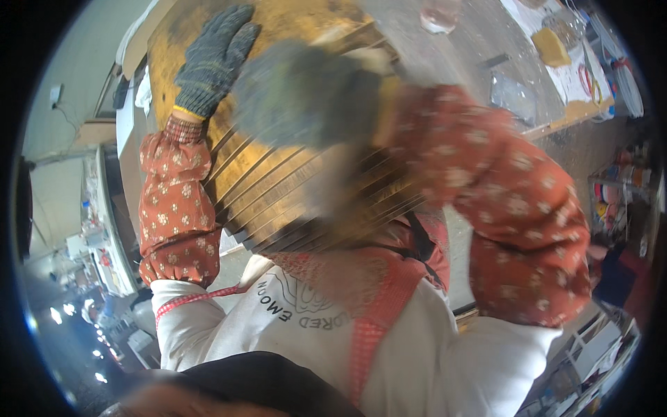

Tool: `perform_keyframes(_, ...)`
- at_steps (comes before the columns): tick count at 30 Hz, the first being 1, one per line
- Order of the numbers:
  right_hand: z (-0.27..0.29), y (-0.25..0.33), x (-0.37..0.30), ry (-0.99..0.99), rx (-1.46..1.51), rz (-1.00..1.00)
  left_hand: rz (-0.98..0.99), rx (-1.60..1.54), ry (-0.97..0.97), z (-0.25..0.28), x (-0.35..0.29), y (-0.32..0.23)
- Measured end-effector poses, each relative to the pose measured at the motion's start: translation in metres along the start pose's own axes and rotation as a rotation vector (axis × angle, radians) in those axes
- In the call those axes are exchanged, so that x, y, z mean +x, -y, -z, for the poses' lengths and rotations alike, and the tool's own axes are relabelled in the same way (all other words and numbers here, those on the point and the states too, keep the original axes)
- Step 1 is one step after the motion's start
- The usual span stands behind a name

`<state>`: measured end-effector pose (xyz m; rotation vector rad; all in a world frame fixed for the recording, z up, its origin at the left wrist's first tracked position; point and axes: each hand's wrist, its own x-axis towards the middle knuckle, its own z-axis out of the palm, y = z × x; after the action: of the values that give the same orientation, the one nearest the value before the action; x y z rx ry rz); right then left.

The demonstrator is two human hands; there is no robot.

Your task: The person wipes a stack of wooden boards with a cloth, repeatedly rubbing the surfaces and edges. They flip the stack over and continue wiping the other side. The boards remain stacked on the workbench during the process.

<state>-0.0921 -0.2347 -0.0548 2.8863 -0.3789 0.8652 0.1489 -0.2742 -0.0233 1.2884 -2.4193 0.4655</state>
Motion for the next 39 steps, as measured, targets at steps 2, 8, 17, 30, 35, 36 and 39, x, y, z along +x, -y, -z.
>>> perform_keyframes(2, -0.019, -0.007, -0.003, -0.149, 0.103, 0.094, 0.034, -0.068, 0.012, -0.004, 0.000, 0.006)
perform_keyframes(8, 0.005, -0.020, -0.011, -0.211, 0.101, 0.112, -0.038, -0.088, 0.015, -0.005, -0.007, 0.012)
perform_keyframes(17, -0.006, 0.026, 0.016, -0.198, -0.098, 0.032, 0.051, -0.185, 0.026, 0.002, 0.002, -0.004)
perform_keyframes(30, 0.105, -0.022, -0.111, -0.273, -0.479, -0.538, 0.043, -0.132, 0.050, -0.001, 0.002, 0.001)
perform_keyframes(35, 0.063, 0.012, -0.146, -0.392, -0.450, -0.776, -0.067, -0.116, 0.070, -0.004, 0.009, 0.002)
perform_keyframes(36, 0.051, 0.019, -0.153, -0.333, -0.354, -0.828, -0.093, -0.086, 0.108, -0.009, 0.011, 0.002)
perform_keyframes(39, 0.029, 0.046, -0.158, -0.469, 0.077, -0.943, -0.194, 0.030, 0.167, -0.015, 0.026, -0.003)
